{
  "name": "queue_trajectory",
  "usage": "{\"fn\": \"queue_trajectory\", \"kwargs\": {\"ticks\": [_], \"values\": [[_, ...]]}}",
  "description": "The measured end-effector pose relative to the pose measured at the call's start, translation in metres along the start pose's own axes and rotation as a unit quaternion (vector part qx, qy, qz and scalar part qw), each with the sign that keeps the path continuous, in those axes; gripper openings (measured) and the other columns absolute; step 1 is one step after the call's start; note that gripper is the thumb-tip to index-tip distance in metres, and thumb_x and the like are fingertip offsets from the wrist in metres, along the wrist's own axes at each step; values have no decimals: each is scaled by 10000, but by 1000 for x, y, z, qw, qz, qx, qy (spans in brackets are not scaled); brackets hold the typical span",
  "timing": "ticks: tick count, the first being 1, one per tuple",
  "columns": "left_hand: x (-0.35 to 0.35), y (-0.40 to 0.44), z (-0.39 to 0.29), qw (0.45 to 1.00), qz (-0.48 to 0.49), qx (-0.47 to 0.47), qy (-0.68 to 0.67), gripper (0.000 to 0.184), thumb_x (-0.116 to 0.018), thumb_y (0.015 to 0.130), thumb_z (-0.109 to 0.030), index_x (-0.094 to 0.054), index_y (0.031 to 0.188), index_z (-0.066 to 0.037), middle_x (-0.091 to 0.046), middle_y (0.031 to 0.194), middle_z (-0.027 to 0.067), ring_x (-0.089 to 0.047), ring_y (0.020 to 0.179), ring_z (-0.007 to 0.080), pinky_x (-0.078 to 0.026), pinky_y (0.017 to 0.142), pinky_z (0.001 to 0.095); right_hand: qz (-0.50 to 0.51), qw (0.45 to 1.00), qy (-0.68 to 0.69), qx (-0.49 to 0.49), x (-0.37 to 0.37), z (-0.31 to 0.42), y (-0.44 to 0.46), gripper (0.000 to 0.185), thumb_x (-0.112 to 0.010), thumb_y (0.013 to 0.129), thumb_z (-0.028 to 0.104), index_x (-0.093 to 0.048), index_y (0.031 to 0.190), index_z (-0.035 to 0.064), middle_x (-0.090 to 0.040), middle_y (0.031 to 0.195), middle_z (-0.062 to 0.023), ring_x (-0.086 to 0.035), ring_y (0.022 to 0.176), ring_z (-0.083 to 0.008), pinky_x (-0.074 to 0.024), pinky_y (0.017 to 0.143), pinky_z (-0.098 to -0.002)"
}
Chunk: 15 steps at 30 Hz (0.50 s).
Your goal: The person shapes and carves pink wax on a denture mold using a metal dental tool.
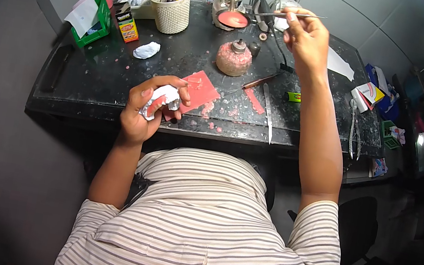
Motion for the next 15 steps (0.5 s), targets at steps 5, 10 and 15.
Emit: {"fn": "queue_trajectory", "kwargs": {"ticks": [5,10,15], "values": [[0,0,0,1000,3,-3,-5,593,-405,991,-418,-624,1218,84,-679,1013,232,-680,913,275,-561,673,321,6,997,24,-67,-5,-26,8,139,-614,1013,115,-635,1119,28,-744,998,-68,-490,600,-45,-403,542,-174],[1,0,1,1000,5,1,-6,589,-403,993,-413,-621,1221,85,-677,1018,238,-681,914,281,-562,674,322,23,995,28,-93,-5,-34,11,142,-614,1014,116,-637,1121,26,-736,960,-45,-486,602,-37,-410,547,-172],[1,0,1,1000,7,-4,-7,591,-407,991,-413,-620,1220,89,-677,1019,241,-682,914,285,-562,673,324,-2,995,5,-102,-7,-38,11,183,-574,1035,149,-642,1135,12,-721,1015,-65,-431,560,-51,-337,500,-200]]}}
Point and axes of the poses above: each hand's wrist, its own y-axis towards the middle knuckle, its own x-axis out of the back of the hand, z = x × y, the point moved 2 cm from there along y, towards the middle knuckle
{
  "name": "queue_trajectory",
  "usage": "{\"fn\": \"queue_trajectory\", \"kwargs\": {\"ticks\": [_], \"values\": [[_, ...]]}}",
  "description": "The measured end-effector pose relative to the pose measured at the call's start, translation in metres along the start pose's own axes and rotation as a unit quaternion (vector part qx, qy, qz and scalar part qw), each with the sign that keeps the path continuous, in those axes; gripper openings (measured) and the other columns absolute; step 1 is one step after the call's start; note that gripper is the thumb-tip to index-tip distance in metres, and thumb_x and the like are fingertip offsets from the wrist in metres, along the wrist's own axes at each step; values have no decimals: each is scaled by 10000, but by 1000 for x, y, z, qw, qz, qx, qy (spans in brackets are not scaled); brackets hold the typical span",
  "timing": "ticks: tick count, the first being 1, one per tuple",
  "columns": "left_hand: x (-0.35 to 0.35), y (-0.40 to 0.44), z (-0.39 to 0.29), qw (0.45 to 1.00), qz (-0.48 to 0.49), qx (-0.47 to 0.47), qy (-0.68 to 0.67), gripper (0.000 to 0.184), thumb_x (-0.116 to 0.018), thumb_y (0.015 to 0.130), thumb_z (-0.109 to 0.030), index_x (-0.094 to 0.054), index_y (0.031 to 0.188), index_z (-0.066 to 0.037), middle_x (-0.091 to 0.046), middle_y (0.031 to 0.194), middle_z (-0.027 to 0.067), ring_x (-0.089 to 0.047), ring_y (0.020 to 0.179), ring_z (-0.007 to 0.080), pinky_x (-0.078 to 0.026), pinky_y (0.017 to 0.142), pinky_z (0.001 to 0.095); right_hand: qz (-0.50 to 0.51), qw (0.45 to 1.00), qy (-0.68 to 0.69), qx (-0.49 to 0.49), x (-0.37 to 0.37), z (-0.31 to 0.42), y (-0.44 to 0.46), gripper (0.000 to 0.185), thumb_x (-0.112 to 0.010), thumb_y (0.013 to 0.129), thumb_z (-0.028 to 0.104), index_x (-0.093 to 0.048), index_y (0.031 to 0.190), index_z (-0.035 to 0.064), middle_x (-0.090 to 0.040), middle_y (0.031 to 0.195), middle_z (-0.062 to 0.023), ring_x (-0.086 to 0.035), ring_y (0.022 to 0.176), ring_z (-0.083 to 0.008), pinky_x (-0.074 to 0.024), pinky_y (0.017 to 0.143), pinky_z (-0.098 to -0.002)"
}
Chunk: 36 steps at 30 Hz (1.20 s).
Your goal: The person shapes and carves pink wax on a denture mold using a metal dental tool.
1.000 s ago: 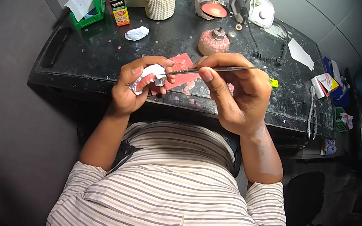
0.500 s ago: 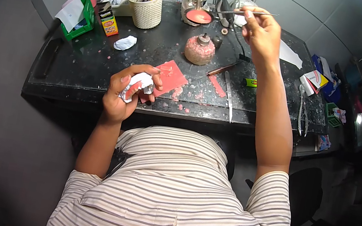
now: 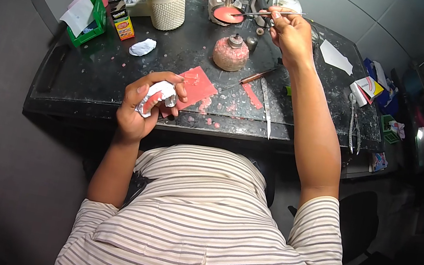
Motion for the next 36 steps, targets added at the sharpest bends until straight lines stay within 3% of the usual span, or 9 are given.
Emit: {"fn": "queue_trajectory", "kwargs": {"ticks": [3,9,18,21,24,26,36], "values": [[0,0,0,1000,-2,5,2,593,-408,990,-413,-619,1219,91,-676,1016,242,-682,912,285,-563,673,324,35,998,40,-17,5,-5,5,196,-613,1012,143,-638,1146,2,-702,919,-34,-467,589,-44,-375,521,-182],[-1,0,-1,1000,-4,3,-1,593,-405,989,-414,-620,1218,88,-677,1005,239,-681,906,283,-564,672,325,54,984,155,-65,11,7,-9,217,-583,1020,127,-617,1160,-35,-689,955,-48,-455,600,-47,-360,515,-188],[-2,1,-1,1000,-6,0,2,598,-384,997,-415,-617,1218,88,-675,994,231,-680,898,279,-566,659,319,26,998,41,-26,20,6,-43,172,-598,1011,122,-630,1110,-16,-662,854,-23,-444,539,-44,-312,475,-193],[-4,0,-4,1000,-3,16,-19,577,-391,993,-390,-628,1240,74,-681,1018,175,-660,931,216,-518,689,291,16,999,40,-25,19,9,-44,169,-602,1009,116,-631,1109,-17,-662,846,-23,-448,542,-44,-311,477,-191],[-3,0,-2,1000,-1,16,-18,579,-389,995,-392,-624,1245,74,-681,1021,177,-662,935,220,-521,694,293,17,999,49,-16,23,3,-41,167,-603,1010,116,-633,1109,-15,-672,852,-26,-456,549,-46,-313,479,-191],[-2,1,-1,1000,-8,5,0,603,-376,996,-416,-608,1230,89,-673,1000,230,-678,898,287,-571,664,329,9,999,48,-13,22,4,-42,171,-607,1010,122,-635,1111,-13,-676,855,-29,-460,555,-48,-318,482,-190],[-3,1,-1,1000,-18,11,8,612,-367,998,-418,-598,1246,93,-673,1010,239,-677,902,291,-570,680,338,22,999,47,-7,23,3,-42,190,-615,1010,133,-637,1141,-4,-690,905,-41,-459,572,-52,-328,502,-187]]}}
Point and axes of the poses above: each hand's wrist, its own y-axis towards the middle knuckle, its own x-axis out of the back of the hand, z = x × y, the point moved 2 cm from there along y, towards the middle knuckle
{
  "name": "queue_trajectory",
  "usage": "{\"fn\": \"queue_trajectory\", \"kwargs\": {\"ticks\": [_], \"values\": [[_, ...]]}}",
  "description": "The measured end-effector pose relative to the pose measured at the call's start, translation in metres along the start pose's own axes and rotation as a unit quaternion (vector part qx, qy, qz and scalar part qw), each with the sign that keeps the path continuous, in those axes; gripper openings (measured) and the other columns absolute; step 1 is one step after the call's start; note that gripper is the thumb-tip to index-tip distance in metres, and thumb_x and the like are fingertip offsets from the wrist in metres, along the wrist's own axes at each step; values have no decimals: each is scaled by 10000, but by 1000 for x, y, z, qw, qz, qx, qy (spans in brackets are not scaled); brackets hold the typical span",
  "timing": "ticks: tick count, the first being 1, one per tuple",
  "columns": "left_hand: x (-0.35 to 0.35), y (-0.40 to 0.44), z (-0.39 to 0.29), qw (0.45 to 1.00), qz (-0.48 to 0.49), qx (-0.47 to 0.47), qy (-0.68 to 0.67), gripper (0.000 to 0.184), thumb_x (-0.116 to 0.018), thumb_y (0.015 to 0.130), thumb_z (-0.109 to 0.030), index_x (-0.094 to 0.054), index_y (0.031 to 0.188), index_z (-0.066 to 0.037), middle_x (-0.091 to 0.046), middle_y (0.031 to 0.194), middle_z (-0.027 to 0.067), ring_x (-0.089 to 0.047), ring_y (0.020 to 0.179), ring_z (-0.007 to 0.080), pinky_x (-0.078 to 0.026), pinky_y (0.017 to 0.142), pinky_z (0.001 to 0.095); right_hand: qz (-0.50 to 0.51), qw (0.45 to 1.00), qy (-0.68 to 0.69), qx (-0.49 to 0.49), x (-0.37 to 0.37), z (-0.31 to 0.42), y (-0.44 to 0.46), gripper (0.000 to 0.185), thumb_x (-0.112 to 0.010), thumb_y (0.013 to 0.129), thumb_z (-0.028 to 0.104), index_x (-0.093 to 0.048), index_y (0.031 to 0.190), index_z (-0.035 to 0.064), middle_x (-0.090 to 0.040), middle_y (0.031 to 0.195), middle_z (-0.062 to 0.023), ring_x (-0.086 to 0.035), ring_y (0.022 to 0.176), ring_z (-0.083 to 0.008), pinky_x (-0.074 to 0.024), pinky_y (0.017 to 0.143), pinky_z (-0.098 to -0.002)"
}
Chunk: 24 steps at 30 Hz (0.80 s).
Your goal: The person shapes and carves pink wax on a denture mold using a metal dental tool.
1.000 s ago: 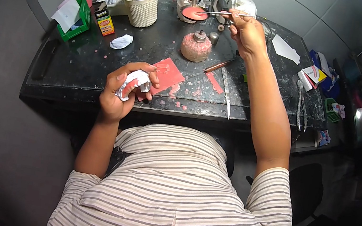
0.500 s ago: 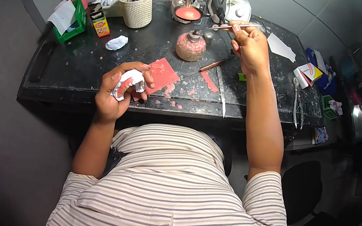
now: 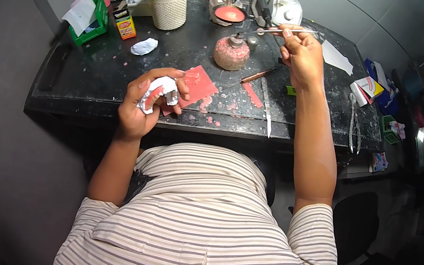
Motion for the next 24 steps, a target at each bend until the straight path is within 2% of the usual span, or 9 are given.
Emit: {"fn": "queue_trajectory", "kwargs": {"ticks": [3,5,7,8,9,10,11,23,24], "values": [[1,-1,2,1000,8,10,-11,639,-346,1006,-439,-589,1268,91,-679,1026,236,-681,841,257,-560,692,332,-17,1000,5,5,3,-2,0,202,-612,1010,141,-637,1155,4,-687,961,-43,-423,586,-55,-314,518,-203],[-1,-2,6,999,-20,27,-39,596,-403,1017,-416,-584,1291,81,-689,1038,200,-683,827,220,-561,697,302,-2,1000,-25,3,6,-2,0,218,-613,1007,165,-638,1159,12,-615,850,12,-395,576,-45,-295,513,-202],[-1,-1,-1,999,5,33,-18,588,-419,1016,-409,-583,1301,78,-690,1033,173,-681,887,217,-565,697,296,4,999,-34,19,15,-11,6,243,-609,1009,176,-625,1188,13,-608,850,24,-385,568,-30,-286,498,-197],[0,-1,0,999,8,26,-42,597,-414,1014,-415,-582,1307,77,-687,1037,170,-676,907,208,-565,699,291,-4,999,-50,17,19,-15,9,272,-584,1033,183,-609,1244,13,-672,954,16,-384,565,1,-296,500,-173],[0,-1,-2,999,18,25,-35,608,-413,1011,-428,-581,1310,74,-685,1051,170,-678,915,204,-565,699,286,-8,999,-44,13,14,-10,6,289,-581,1037,184,-593,1265,7,-674,980,5,-386,561,-5,-301,499,-176],[-2,-3,-6,999,4,42,-28,611,-414,1012,-436,-586,1307,70,-688,1036,165,-679,918,200,-565,695,286,-5,999,-36,12,25,-18,14,285,-574,1034,173,-593,1266,8,-708,1128,-75,-389,558,-15,-297,490,-184],[-1,-2,-6,999,9,34,-24,603,-415,1013,-433,-589,1308,63,-690,1017,156,-679,921,193,-564,683,284,-5,999,-35,11,26,-18,15,301,-586,1033,183,-591,1273,1,-705,1139,-85,-385,556,-16,-298,490,-187],[0,-3,-3,999,12,24,-25,571,-389,1033,-426,-598,1302,33,-679,1000,122,-667,883,160,-564,650,271,1,1000,6,17,28,-20,19,250,-606,1030,181,-623,1217,15,-711,1060,-79,-401,536,-12,-304,473,-174],[0,-3,0,999,10,11,-37,520,-368,1057,-411,-626,1265,-11,-700,996,103,-654,861,116,-537,618,241,-1,1000,-6,16,27,-19,18,253,-599,1032,173,-616,1227,12,-709,1060,-78,-400,538,-15,-301,468,-178]]}}
Point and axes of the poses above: each hand's wrist, its own y-axis towards the middle knuckle, its own x-axis out of the back of the hand, z = x × y, the point moved 2 cm from there along y, towards the middle knuckle
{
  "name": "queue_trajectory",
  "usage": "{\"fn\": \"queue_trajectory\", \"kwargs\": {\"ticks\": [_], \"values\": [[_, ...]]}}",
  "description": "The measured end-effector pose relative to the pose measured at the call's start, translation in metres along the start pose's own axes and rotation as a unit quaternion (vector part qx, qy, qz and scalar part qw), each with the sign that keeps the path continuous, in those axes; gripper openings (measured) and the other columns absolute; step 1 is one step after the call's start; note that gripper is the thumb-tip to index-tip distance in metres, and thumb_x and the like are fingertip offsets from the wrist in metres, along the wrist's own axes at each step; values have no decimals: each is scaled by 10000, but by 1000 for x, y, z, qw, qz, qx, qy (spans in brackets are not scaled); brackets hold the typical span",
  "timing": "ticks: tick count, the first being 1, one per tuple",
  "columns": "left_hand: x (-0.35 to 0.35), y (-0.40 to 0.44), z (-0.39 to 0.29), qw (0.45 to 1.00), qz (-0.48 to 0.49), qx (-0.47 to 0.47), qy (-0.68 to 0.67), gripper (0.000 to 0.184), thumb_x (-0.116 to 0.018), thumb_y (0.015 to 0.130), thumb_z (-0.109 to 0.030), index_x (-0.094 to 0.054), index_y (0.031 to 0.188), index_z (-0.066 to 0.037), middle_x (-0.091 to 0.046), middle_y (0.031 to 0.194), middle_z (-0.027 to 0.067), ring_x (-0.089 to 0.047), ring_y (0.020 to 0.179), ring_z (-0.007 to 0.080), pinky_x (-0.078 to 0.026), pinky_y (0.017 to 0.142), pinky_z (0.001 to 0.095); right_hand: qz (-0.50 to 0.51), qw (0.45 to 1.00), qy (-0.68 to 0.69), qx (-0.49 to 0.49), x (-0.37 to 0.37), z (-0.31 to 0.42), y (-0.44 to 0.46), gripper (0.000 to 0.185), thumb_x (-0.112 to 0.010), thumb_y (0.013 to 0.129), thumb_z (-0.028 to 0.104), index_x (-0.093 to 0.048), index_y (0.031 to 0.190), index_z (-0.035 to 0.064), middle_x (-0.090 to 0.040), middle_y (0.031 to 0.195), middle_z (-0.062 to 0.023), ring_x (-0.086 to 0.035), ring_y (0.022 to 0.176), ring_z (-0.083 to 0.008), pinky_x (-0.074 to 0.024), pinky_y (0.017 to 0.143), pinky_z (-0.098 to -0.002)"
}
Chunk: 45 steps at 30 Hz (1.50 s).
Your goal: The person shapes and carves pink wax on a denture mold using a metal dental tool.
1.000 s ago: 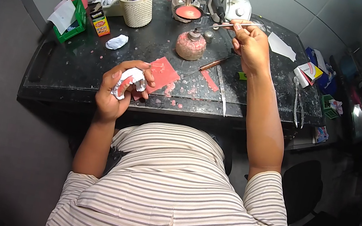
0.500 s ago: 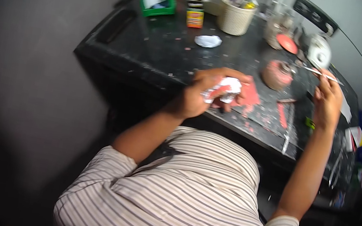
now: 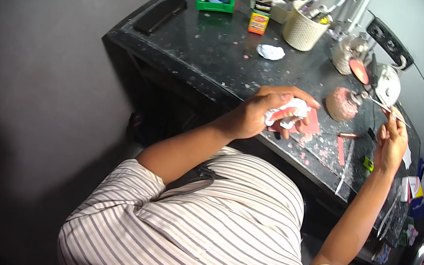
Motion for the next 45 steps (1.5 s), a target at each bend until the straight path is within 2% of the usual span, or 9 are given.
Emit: {"fn": "queue_trajectory", "kwargs": {"ticks": [2,5,12,19,26,28,35,37,45], "values": [[0,0,-1,1000,2,3,-12,528,-374,1052,-412,-619,1273,0,-698,1013,106,-653,881,123,-533,646,245,-2,1000,3,6,-3,1,-2,258,-596,1032,173,-614,1229,7,-706,1068,-79,-398,538,-18,-299,466,-180],[-2,0,-7,1000,9,23,-14,599,-408,1014,-424,-572,1323,62,-678,1077,157,-660,978,207,-572,721,297,-9,1000,3,23,-11,7,-10,270,-607,1027,184,-615,1226,3,-701,1072,-79,-386,544,-18,-298,465,-185],[-5,2,-8,999,-4,29,24,602,-365,999,-375,-585,1292,102,-682,1081,203,-669,969,237,-580,751,317,57,990,80,99,-79,56,-84,165,-639,1001,133,-653,1067,-18,-702,951,-98,-447,528,-27,-332,441,-174],[-4,0,-6,999,-23,18,39,607,-378,989,-362,-572,1304,120,-690,1112,237,-687,1028,271,-588,793,337,114,980,44,156,-116,71,-116,135,-644,984,41,-634,1021,-88,-697,931,-131,-499,514,-50,-381,442,-197],[-5,-2,-7,998,-36,26,40,609,-378,998,-378,-573,1311,108,-703,1093,219,-697,991,252,-589,799,337,109,978,17,175,-128,66,-120,135,-645,982,33,-628,1012,-98,-688,922,-122,-528,547,-48,-409,447,-199],[-1,-2,-5,999,-13,37,22,578,-408,991,-373,-580,1335,59,-691,1183,158,-682,1041,186,-573,804,282,96,980,16,172,-129,65,-121,135,-644,984,37,-631,1016,-94,-688,886,-108,-531,555,-45,-413,449,-197],[-4,-1,-6,999,-11,30,25,583,-405,993,-382,-580,1337,55,-696,1170,152,-684,1035,185,-566,819,281,106,981,17,163,-128,64,-120,132,-647,983,35,-637,1027,-88,-684,843,-86,-522,555,-38,-415,452,-198],[-6,-1,-8,998,-33,31,44,615,-375,1002,-388,-574,1314,103,-704,1090,214,-699,972,243,-583,803,331,106,981,12,162,-127,65,-121,129,-647,982,34,-637,1025,-87,-685,848,-86,-518,555,-35,-416,453,-198],[-4,-1,-5,999,-25,21,39,619,-379,1002,-393,-578,1309,106,-702,1090,216,-696,982,249,-581,796,329,105,980,4,169,-126,67,-122,126,-642,985,32,-638,1024,-87,-687,850,-88,-515,559,-35,-419,455,-200]]}}
Point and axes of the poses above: each hand's wrist, its own y-axis towards the middle knuckle, its own x-axis out of the back of the hand, z = x × y, the point moved 2 cm from there along y, towards the middle knuckle
